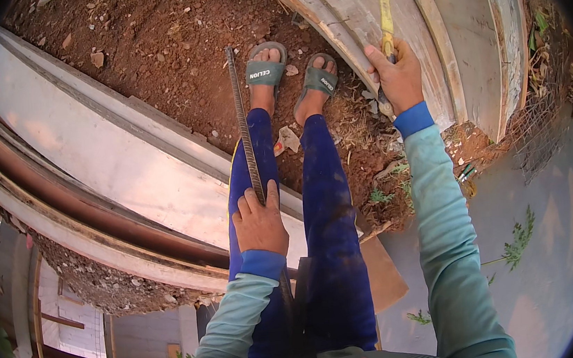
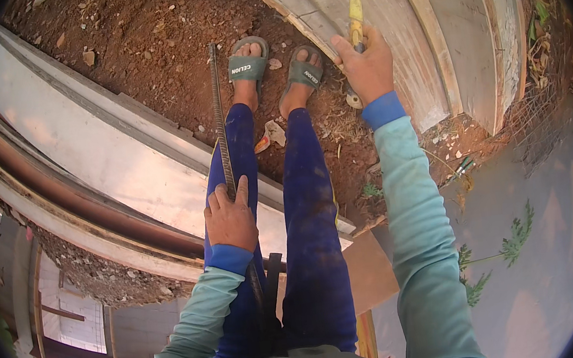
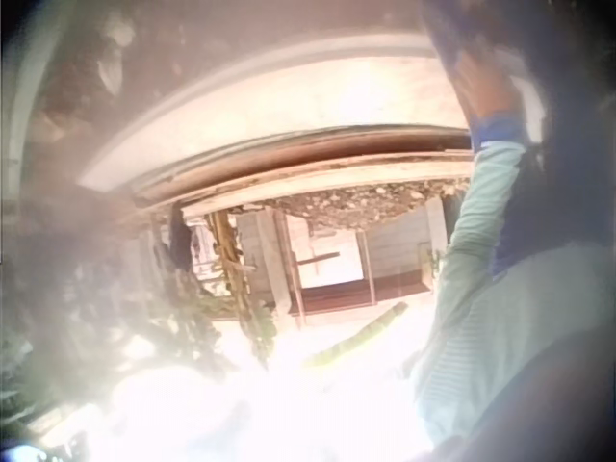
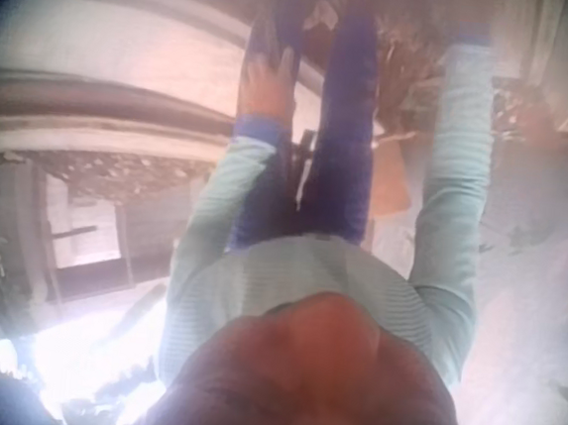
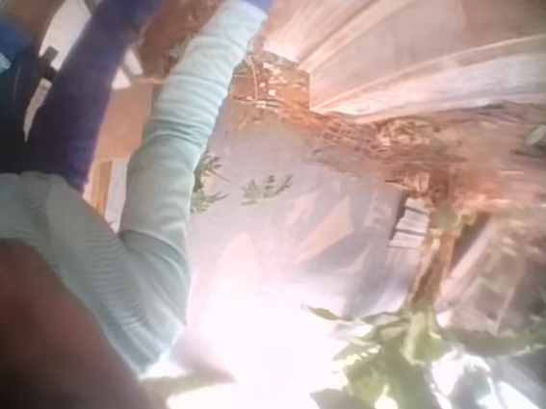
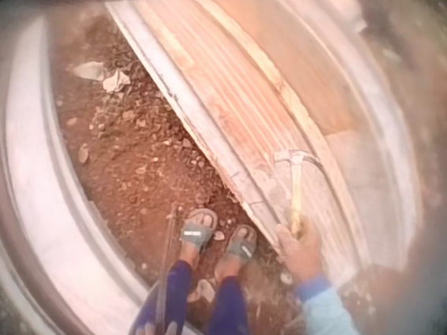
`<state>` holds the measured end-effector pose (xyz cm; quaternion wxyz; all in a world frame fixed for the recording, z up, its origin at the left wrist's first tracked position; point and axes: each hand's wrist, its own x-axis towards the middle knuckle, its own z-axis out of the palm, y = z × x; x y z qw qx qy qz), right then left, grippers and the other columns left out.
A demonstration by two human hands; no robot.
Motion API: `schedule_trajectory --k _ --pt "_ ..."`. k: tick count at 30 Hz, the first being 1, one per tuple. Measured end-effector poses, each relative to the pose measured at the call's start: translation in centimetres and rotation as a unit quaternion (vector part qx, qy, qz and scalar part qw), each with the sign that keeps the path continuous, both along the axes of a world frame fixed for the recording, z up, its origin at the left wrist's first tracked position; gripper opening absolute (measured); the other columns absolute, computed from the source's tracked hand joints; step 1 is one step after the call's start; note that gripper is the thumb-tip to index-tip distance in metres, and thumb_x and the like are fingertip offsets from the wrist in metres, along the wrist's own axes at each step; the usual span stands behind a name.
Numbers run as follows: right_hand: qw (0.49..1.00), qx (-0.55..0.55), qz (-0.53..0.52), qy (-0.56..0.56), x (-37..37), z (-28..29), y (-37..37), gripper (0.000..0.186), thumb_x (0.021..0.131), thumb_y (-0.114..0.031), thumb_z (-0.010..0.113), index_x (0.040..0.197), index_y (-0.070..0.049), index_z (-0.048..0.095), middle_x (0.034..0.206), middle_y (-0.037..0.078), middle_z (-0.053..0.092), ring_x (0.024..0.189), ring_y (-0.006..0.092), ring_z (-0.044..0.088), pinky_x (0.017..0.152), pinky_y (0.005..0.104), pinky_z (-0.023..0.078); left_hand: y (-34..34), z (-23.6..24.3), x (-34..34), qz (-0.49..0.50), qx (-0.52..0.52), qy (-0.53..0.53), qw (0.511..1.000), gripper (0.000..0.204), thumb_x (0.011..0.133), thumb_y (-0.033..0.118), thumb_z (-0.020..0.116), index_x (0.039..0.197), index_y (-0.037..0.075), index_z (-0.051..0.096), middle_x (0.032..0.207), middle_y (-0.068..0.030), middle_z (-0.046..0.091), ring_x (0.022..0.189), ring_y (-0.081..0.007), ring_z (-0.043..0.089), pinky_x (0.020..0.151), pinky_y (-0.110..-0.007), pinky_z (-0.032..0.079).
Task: The person uses a hammer to repeatedly strike a long metal sheet lying on the ground. They hold a metal rod in the other hand while striking the sheet along its length.
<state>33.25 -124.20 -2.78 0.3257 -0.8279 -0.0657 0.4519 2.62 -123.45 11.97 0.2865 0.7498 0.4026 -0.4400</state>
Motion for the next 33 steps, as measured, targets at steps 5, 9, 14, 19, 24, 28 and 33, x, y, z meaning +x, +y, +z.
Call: schedule_trajectory --k 5,9,14,19,24,28,33 --pt "0.993 0.049 0.005 -0.104 0.8 -7.4 1.9 0.033 0.081 -0.011 0.076 0.105 0.004 0.058 0.083 0.009 0.072 0.072 0.0115 0.065 0.066 0.0268 0.052 -1.5 -0.9 0.0 -0.062 -0.008 0.016 0.998 0.038 0.09 0.012 0.055 0.128 0.013 0.06 0.126 -0.0178 0.054 0.11 -0.0286 0.053 0.092 -0.039 0.043" --pt "0.995 0.056 0.011 -0.082 1.2 -8.6 2.6 0.036 0.079 -0.011 0.077 0.105 0.005 0.059 0.083 0.008 0.072 0.07 0.0107 0.065 0.062 0.0259 0.051 -1.6 -1.2 0.0 -0.037 -0.009 0.005 0.999 0.034 0.091 0.011 0.054 0.124 0.01 0.062 0.125 -0.0197 0.055 0.109 -0.0297 0.054 0.091 -0.039 0.043" --pt "0.994 0.038 0.042 -0.094 1.4 -8.2 3.2 0.035 0.079 -0.01 0.077 0.105 0.006 0.059 0.08 0.008 0.071 0.064 0.0112 0.064 0.056 0.0248 0.05 -1.4 -1.1 0.2 -0.023 -0.021 0.01 0.999 0.036 0.091 0.011 0.055 0.126 0.009 0.061 0.124 -0.02 0.056 0.109 -0.0297 0.054 0.09 -0.038 0.043" --pt "0.998 0.029 0.025 -0.051 2.3 -7.2 3.3 0.031 0.083 -0.009 0.075 0.105 0.005 0.059 0.079 0.009 0.069 0.057 0.0102 0.059 0.05 0.0243 0.048 -1.1 -1.3 0.0 -0.022 -0.014 -0.006 1.0 0.036 0.091 0.012 0.054 0.126 0.009 0.061 0.123 -0.0195 0.056 0.107 -0.0287 0.054 0.088 -0.038 0.043" --pt "1.0 -0.009 0.007 -0.004 2.7 -1.1 2.3 0.029 0.091 -0.017 0.07 0.108 0.003 0.06 0.075 0.007 0.066 0.05 0.007 0.052 0.044 0.023 0.041 -1.6 -1.4 -0.5 -0.012 0.005 -0.022 1.0 0.034 0.091 0.012 0.053 0.124 0.009 0.062 0.121 -0.0187 0.057 0.105 -0.0278 0.054 0.086 -0.037 0.043" --pt "0.992 -0.086 0.036 0.09 4.3 4.5 -0.5 0.032 0.097 -0.024 0.064 0.115 0.002 0.06 0.069 0.001 0.057 0.048 0.0059 0.048 0.042 0.0228 0.038 -1.7 -1.4 -0.4 0.018 -0.032 -0.001 0.999 0.044 0.086 0.009 0.056 0.13 0.011 0.059 0.126 -0.0199 0.053 0.111 -0.031 0.052 0.091 -0.04 0.041" --pt "0.997 -0.011 -0.073 -0.018 0.7 7.2 -0.9 0.03 0.099 -0.023 0.06 0.116 0.002 0.061 0.069 0.0 0.053 0.048 0.0057 0.047 0.041 0.0223 0.036 -1.6 -1.5 -0.3 0.015 -0.015 -0.018 1.0 0.042 0.086 0.009 0.057 0.129 0.011 0.06 0.122 -0.0187 0.054 0.109 -0.0305 0.052 0.09 -0.04 0.041"
